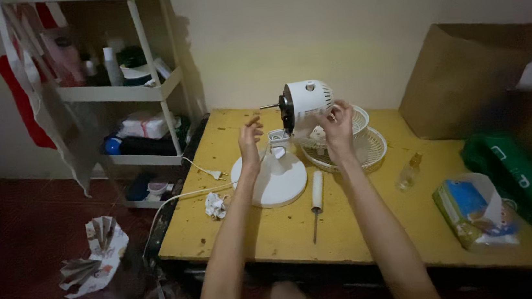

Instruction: The person uses a screwdriver to loosen and remove screws from the rear housing of a white table fan. They repeatedly insert and turn the screwdriver, then remove the screw by hand, leaving the fan partially disassembled on a yellow table.

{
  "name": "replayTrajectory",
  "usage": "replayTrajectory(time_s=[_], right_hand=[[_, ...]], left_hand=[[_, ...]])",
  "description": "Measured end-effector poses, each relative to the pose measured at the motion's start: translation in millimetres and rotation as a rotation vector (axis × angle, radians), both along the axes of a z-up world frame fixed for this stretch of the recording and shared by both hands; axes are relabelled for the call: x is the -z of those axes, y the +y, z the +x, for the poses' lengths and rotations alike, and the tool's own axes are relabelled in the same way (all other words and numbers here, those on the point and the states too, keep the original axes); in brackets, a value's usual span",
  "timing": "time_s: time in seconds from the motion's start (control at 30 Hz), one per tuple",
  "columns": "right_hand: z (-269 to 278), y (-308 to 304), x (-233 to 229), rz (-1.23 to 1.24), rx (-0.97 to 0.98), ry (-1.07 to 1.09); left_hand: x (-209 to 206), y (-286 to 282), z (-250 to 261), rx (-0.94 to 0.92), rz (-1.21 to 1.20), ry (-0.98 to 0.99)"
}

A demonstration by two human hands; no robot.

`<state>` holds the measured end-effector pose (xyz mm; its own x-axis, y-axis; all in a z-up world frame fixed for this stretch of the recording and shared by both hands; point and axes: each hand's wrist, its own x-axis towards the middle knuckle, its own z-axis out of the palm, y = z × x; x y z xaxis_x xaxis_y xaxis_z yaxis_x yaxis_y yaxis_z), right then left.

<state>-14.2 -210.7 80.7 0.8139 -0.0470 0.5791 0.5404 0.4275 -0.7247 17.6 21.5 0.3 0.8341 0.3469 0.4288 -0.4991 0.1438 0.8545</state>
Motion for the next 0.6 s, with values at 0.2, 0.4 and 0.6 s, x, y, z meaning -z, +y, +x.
replayTrajectory(time_s=[0.2, 0.4, 0.6], right_hand=[[-0.7, -2.7, -1.4, -0.151, 0.072, 0.076], [18.2, -7.6, 0.8, 0.065, -0.247, 0.057], [25.8, -8.0, -2.8, -0.087, -0.119, 0.044]], left_hand=[[-32.9, -3.4, -37.9, 0.086, 0.24, 0.022], [-39.3, -5.1, -48.0, 0.181, 0.421, -0.106], [-24.3, -17.4, -43.0, 0.257, 0.34, 0.102]])
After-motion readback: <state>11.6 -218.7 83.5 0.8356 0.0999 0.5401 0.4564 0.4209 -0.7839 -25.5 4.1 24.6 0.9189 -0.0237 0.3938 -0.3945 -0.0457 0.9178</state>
